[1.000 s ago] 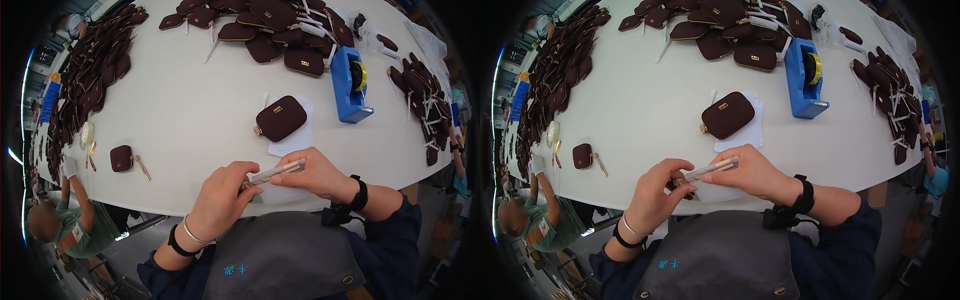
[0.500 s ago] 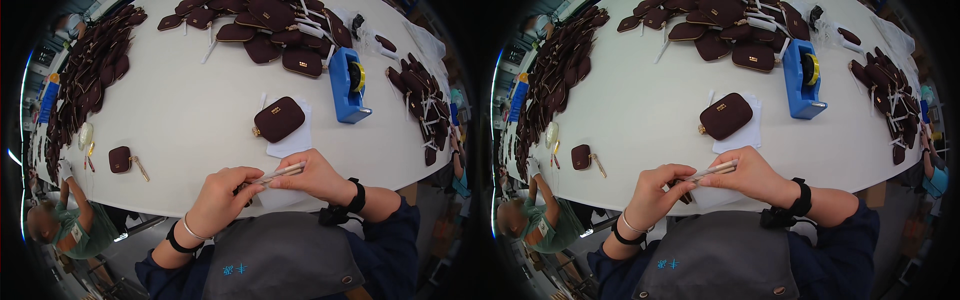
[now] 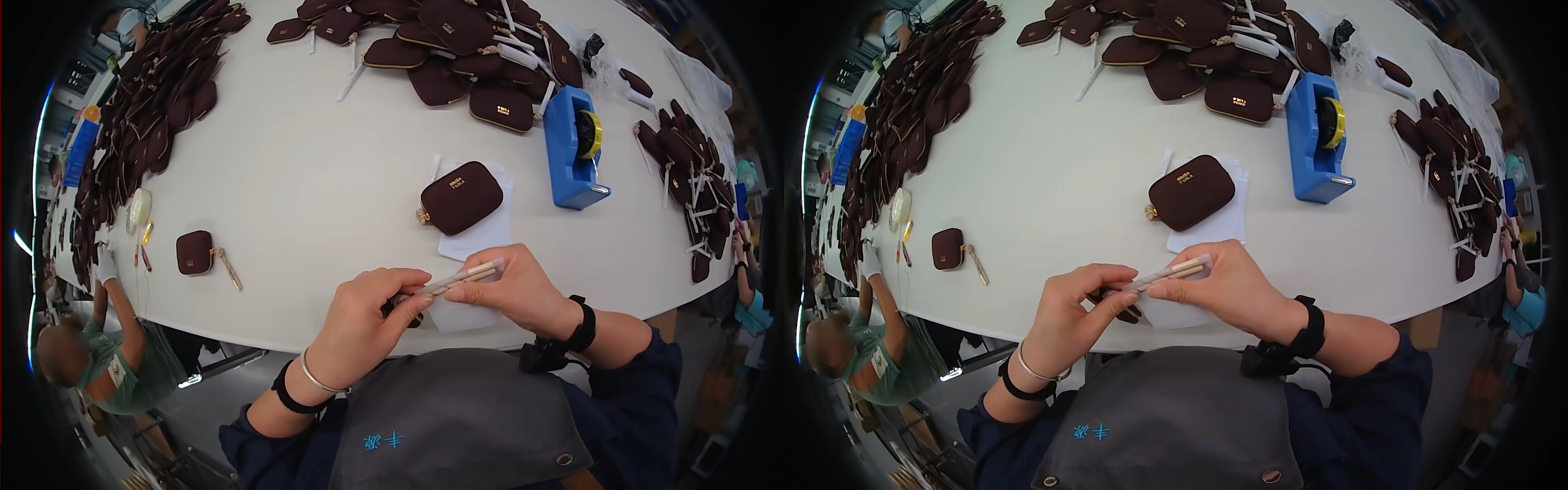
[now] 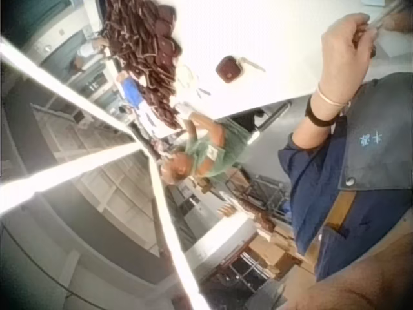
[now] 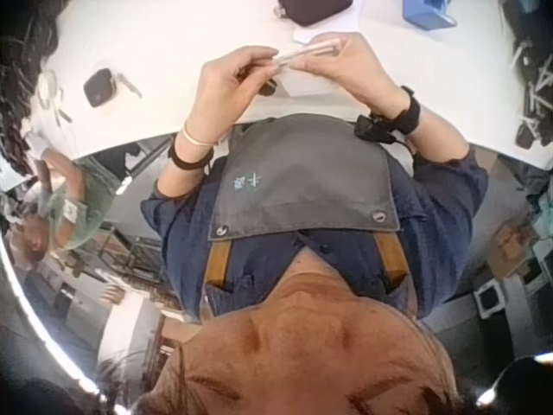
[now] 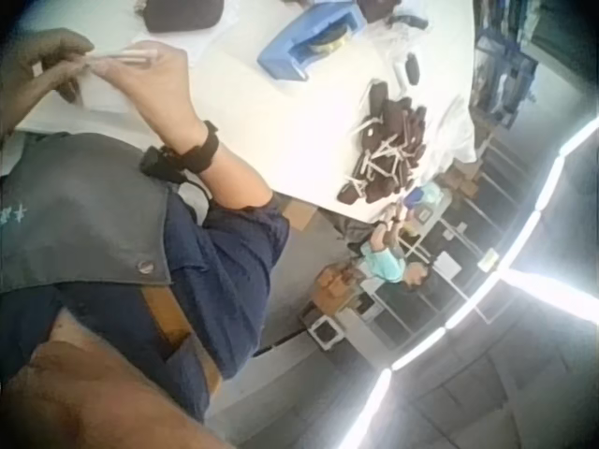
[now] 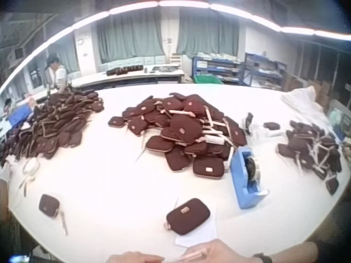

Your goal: The person wraps a white paper sleeve around the drawstring of a maroon pouch, folds the paper, and secures it with tape. They repeat this process for multiple pouches, placing each finished item on the table.

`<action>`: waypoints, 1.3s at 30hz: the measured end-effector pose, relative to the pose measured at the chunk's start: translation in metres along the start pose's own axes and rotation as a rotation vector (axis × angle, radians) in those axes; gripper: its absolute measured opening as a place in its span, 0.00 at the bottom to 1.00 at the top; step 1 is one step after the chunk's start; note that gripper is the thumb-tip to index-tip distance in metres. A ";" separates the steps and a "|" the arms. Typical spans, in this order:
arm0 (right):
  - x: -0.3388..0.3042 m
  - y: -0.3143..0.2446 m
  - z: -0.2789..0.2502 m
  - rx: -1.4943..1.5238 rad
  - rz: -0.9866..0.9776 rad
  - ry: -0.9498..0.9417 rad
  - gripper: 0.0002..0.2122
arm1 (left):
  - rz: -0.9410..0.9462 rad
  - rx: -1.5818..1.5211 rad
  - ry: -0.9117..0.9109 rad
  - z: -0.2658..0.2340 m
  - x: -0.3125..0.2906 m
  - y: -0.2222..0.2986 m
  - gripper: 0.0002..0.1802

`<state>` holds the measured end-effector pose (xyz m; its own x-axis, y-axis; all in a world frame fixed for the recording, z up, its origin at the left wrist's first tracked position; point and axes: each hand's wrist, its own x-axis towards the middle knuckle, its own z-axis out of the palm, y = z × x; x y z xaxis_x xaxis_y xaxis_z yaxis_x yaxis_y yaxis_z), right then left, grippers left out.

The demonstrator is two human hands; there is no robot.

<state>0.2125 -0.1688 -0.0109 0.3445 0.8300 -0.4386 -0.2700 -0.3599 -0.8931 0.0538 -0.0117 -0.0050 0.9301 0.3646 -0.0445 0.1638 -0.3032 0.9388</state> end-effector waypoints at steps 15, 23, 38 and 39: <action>-0.001 -0.001 0.001 -0.072 -0.022 0.026 0.11 | 0.190 0.296 0.058 0.002 0.000 0.001 0.15; -0.001 0.000 0.002 -0.008 -0.064 0.005 0.10 | 0.072 0.059 -0.013 -0.005 -0.001 0.001 0.15; 0.001 0.002 0.004 0.022 -0.071 -0.032 0.08 | 0.089 0.085 -0.084 -0.003 0.006 0.004 0.13; 0.001 0.003 0.004 0.019 -0.091 -0.032 0.08 | 0.068 0.083 -0.090 -0.002 0.006 0.004 0.13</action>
<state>0.2085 -0.1670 -0.0137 0.3396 0.8722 -0.3521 -0.2562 -0.2744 -0.9269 0.0594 -0.0089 -0.0010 0.9652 0.2612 -0.0153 0.1221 -0.3979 0.9092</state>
